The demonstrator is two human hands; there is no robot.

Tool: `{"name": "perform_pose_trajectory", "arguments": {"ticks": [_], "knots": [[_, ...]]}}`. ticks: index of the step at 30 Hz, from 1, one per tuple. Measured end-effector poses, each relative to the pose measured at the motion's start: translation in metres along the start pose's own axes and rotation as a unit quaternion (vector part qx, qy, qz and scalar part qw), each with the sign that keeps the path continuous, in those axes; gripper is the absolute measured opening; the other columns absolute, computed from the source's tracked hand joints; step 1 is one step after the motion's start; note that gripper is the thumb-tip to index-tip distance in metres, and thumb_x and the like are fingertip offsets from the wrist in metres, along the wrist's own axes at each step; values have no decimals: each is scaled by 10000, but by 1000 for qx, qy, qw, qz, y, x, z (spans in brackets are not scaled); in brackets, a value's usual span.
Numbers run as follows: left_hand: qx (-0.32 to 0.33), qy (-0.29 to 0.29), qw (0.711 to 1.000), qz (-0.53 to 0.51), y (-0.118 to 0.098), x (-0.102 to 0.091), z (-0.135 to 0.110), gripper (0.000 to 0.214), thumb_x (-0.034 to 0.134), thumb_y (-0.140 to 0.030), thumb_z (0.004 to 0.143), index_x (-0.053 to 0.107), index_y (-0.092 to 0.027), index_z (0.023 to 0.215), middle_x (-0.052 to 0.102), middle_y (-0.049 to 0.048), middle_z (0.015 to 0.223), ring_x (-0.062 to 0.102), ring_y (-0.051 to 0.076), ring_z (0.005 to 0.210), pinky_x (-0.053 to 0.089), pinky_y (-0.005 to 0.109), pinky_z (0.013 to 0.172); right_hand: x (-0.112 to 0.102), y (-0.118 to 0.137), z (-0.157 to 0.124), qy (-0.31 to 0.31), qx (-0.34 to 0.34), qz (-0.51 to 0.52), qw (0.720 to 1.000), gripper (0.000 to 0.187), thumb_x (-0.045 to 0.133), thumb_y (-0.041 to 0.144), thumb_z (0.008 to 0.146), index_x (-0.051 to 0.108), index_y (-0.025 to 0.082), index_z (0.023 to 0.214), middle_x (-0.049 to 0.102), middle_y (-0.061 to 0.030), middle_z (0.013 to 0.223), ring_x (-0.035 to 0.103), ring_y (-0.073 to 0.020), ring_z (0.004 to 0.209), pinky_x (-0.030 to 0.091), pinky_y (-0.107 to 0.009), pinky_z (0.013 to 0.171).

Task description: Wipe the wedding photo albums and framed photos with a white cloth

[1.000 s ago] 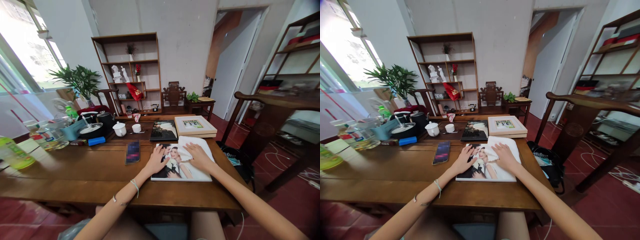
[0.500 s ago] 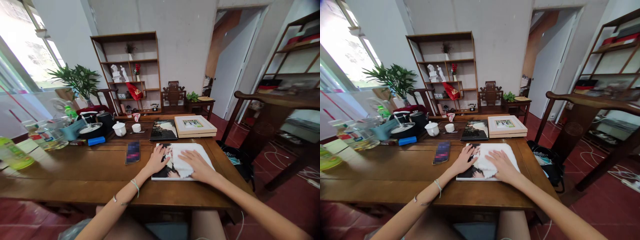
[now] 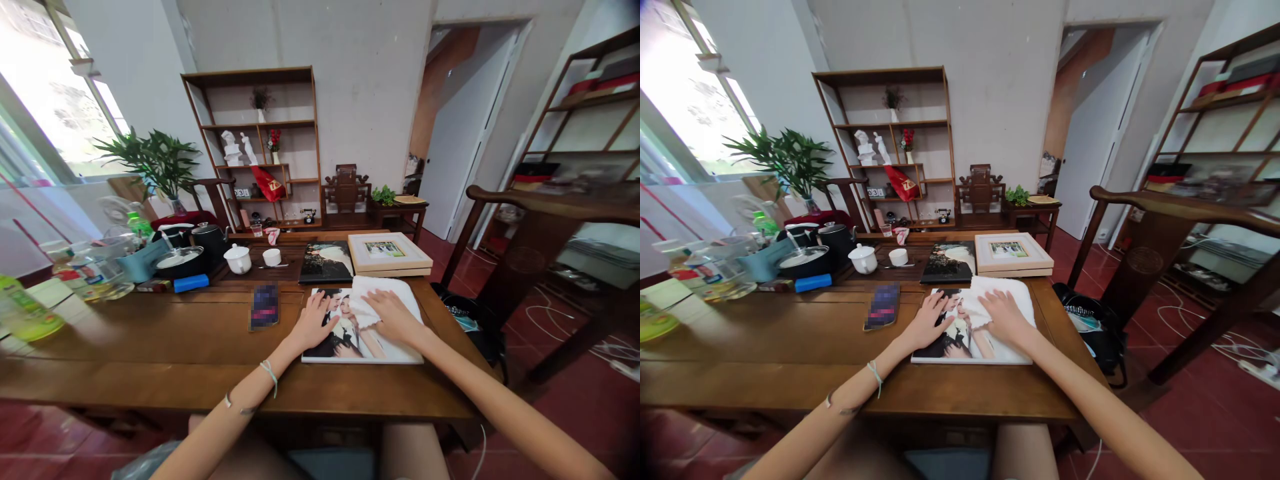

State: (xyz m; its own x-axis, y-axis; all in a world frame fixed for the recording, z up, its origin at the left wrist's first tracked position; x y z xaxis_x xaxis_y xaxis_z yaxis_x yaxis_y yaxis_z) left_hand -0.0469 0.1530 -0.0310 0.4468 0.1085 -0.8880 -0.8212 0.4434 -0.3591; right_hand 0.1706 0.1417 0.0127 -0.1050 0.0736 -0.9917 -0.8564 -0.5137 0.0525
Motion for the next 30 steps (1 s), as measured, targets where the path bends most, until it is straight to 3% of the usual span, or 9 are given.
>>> {"name": "perform_pose_trajectory", "arguments": {"ticks": [4,9,14,22,26,30], "knots": [[5,-12,1000,-5,1,2,1,571,467,-474,916,458,-112,1357,364,226,1474,284,352,1394,340,575,1061,-4,40,-42,40,1,-20,999,752,511,75,691,403,103,1435,414,-197,1474,312,-379,1377,255,-568,1102],[-4,4,1000,-3,2,3,2,582,481,-442,909,439,-106,1382,344,220,1491,264,363,1401,331,583,1066,2,71,-73,45,-69,15,997,838,539,91,644,365,126,1463,350,-181,1519,250,-393,1402,201,-586,1127],[-1,7,1000,-2,0,1,1,552,479,-376,914,431,-110,1395,354,210,1488,269,347,1401,346,561,1067,7,41,-41,-6,-95,49,994,847,552,81,604,420,169,1436,377,-129,1517,283,-318,1400,177,-514,1156],[-4,22,1000,12,-3,-3,0,607,444,-471,933,432,-69,1387,330,233,1493,251,363,1405,360,545,1059,11,-25,21,-68,-12,37,997,707,515,102,687,475,126,1393,433,-161,1476,348,-292,1368,223,-489,1129],[6,13,1000,9,-1,-2,1,593,447,-467,932,439,-79,1381,348,228,1482,269,359,1395,364,544,1055,9,-29,23,-66,4,17,998,679,494,79,693,493,106,1371,479,-157,1440,385,-301,1335,254,-480,1110],[9,-1,1000,4,0,0,1,560,464,-460,926,453,-122,1372,366,210,1476,283,342,1392,357,542,1060,-3,-10,8,-33,12,-6,999,638,491,75,703,515,105,1340,491,-178,1417,410,-330,1302,310,-499,1065]]}}
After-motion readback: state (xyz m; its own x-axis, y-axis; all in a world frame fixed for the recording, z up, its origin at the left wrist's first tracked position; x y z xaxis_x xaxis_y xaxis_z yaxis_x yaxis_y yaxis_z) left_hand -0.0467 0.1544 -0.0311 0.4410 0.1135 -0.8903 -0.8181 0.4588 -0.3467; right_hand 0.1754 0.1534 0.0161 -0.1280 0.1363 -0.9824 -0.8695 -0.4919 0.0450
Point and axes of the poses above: each hand's wrist, its own z-axis towards the middle knuckle, its own x-axis out of the palm, y = z × x, the point moved 3 cm from there along z, towards the middle knuckle
